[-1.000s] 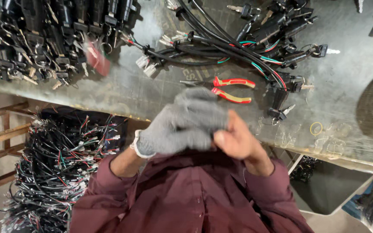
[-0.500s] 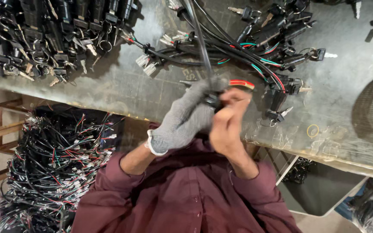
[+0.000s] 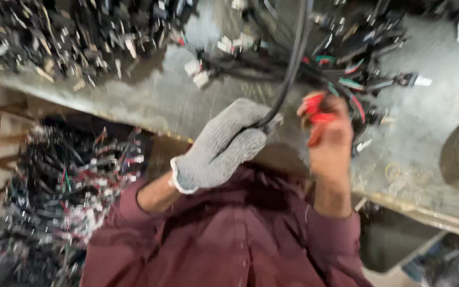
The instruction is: The person picks up black cable harnesses from a workbench covered with wire bundles and uses red-handled pliers to strip insulation from the wire ends. They work through several harnesses one at a time, setting each processed cable back on the bench among the piles of finished wires.
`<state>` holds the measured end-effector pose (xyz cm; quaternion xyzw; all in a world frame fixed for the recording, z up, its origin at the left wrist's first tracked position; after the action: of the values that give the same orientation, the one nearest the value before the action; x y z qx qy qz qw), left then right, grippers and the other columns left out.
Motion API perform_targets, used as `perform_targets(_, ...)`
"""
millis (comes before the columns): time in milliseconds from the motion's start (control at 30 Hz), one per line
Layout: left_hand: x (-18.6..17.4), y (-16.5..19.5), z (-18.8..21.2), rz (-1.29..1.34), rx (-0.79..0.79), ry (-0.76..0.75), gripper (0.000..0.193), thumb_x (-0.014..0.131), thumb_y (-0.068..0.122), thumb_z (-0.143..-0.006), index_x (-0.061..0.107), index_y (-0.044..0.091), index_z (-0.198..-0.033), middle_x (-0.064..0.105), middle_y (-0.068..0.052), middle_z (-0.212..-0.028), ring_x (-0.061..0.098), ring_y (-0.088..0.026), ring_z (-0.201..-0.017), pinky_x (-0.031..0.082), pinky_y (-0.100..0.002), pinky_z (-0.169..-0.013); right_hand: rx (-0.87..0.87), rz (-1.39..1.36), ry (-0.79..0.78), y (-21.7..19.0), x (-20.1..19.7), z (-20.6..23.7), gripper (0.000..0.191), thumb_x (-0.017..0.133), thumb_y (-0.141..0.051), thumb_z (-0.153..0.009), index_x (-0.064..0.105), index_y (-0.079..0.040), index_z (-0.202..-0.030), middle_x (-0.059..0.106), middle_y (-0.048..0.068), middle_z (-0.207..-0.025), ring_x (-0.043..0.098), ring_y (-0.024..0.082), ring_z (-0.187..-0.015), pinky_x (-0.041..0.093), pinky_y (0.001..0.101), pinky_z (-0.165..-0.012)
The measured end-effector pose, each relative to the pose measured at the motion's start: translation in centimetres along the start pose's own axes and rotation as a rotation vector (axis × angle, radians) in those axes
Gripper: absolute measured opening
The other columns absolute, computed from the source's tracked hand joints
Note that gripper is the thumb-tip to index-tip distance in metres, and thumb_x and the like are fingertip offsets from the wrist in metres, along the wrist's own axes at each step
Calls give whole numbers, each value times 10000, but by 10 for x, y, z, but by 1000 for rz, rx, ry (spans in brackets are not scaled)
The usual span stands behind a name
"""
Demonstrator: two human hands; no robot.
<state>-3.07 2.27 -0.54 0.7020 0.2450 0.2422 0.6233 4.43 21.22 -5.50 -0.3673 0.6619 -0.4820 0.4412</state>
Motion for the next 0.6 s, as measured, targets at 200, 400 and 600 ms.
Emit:
perform_targets(200, 25, -15, 0, 634, -271, 159, 236, 513, 172, -1178, 543, -1, -1336, 587, -52, -1034, 547, -113, -838, 461, -233, -724, -6, 2, -67, -25, 7, -1, 173, 672, 63, -838, 525, 16, -917, 609, 154, -1067, 577, 334, -924, 493, 408, -796)
perform_targets(400, 35, -12, 26, 243, -327, 248, 286, 498, 122, -1100, 501, 56, -1378, 552, 25, -979, 496, -27, -790, 441, -172, -658, -443, 569, -131, -62, 7, -19, 235, 690, 28, -634, 607, -9, -851, 644, 140, -926, 652, 372, -914, 531, 436, -737)
perform_targets(600, 18, 7, 14, 536, -302, 17, 559, 571, 228, -1105, 249, 37, -1522, 571, -11, -1127, 549, -111, -954, 485, -221, -850, -343, 675, -237, -42, 9, -26, 325, 890, -197, -801, 598, -55, -789, 636, 93, -795, 655, 309, -737, 496, 417, -625)
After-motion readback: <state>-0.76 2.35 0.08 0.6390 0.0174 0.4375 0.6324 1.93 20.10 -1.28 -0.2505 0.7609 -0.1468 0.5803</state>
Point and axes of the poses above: each hand's wrist, its own z-axis away from the middle knuckle, its own x-axis out of the palm, y = z × x, the point moved 5 cm from there along -z, towards the middle knuckle
